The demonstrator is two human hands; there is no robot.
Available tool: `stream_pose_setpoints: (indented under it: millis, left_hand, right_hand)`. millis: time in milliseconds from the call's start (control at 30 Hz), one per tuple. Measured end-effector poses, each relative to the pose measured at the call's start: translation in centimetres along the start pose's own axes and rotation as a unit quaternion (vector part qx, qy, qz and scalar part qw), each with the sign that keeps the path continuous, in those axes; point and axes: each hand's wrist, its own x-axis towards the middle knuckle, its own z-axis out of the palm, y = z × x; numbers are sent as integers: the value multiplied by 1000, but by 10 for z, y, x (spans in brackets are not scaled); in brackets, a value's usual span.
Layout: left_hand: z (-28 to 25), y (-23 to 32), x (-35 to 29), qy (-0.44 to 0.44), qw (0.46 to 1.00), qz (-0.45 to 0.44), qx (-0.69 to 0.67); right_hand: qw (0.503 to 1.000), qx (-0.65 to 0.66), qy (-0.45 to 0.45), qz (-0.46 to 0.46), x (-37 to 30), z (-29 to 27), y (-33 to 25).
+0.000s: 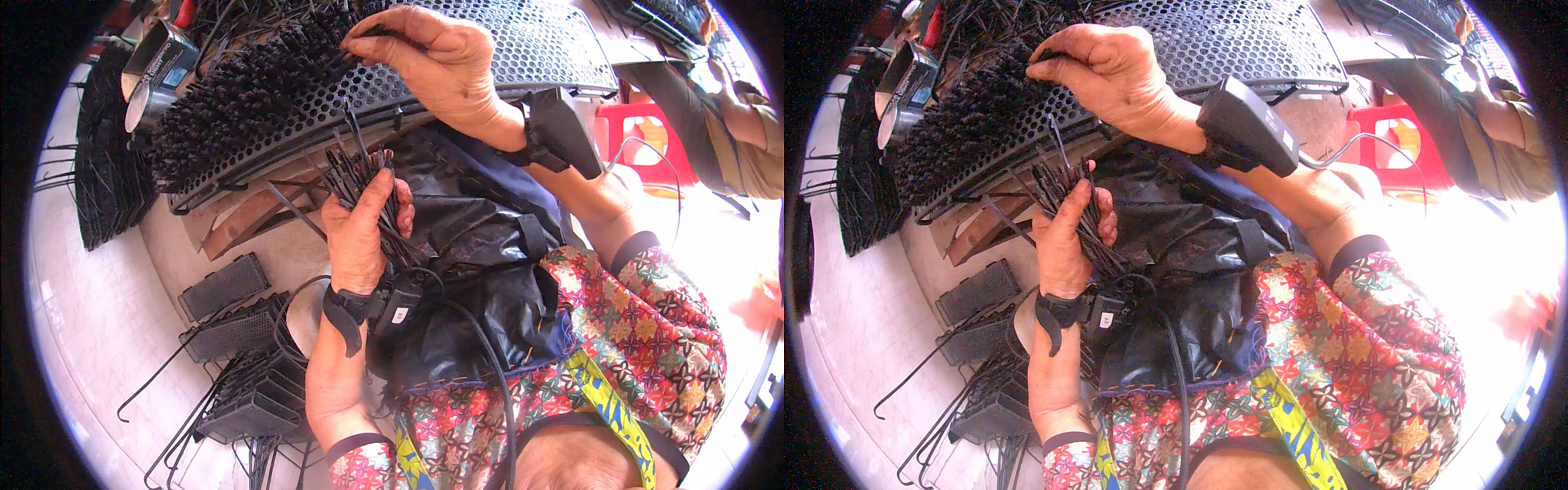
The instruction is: The person inserts black plastic hanger hooks into the holes of a perforated plastic hanger base. They gather hooks from a pile, align them, and push them through the base one by one.
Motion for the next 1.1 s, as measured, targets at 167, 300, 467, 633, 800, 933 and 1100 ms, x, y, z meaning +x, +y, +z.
stream_pose_setpoints:
  millis: [167, 300, 467, 633, 800, 933, 1100]
  left_hand:
    - [-1, 0, -2, -1, 1000, -3, 6]
    - [-1, 0, -2, 3, 1000, -5, 8]
    - [-2, 0, -1, -9, 1000, 9, 7]
    - [-3, -1, -1, -15, 1000, 13, 12]
    - [-2, -3, -1, -5, 1000, -1, 8]
    - [-3, -2, 0, -11, 1000, -14, 4]
    - [-3, -2, -1, -25, 1000, -4, 4]
  right_hand:
    - [998, -36, -37, -29, -3, 1, -1]
    - [996, -64, -51, -30, -5, -1, -4]
    - [995, -64, -50, -54, -9, 1, -3]
    - [991, -49, -113, -56, -6, 1, 0]
    - [976, -81, -194, -55, 10, 0, 3]
    - [961, -169, -209, -66, 23, 21, 9]
    - [941, -197, -220, -164, 36, 29, 7]
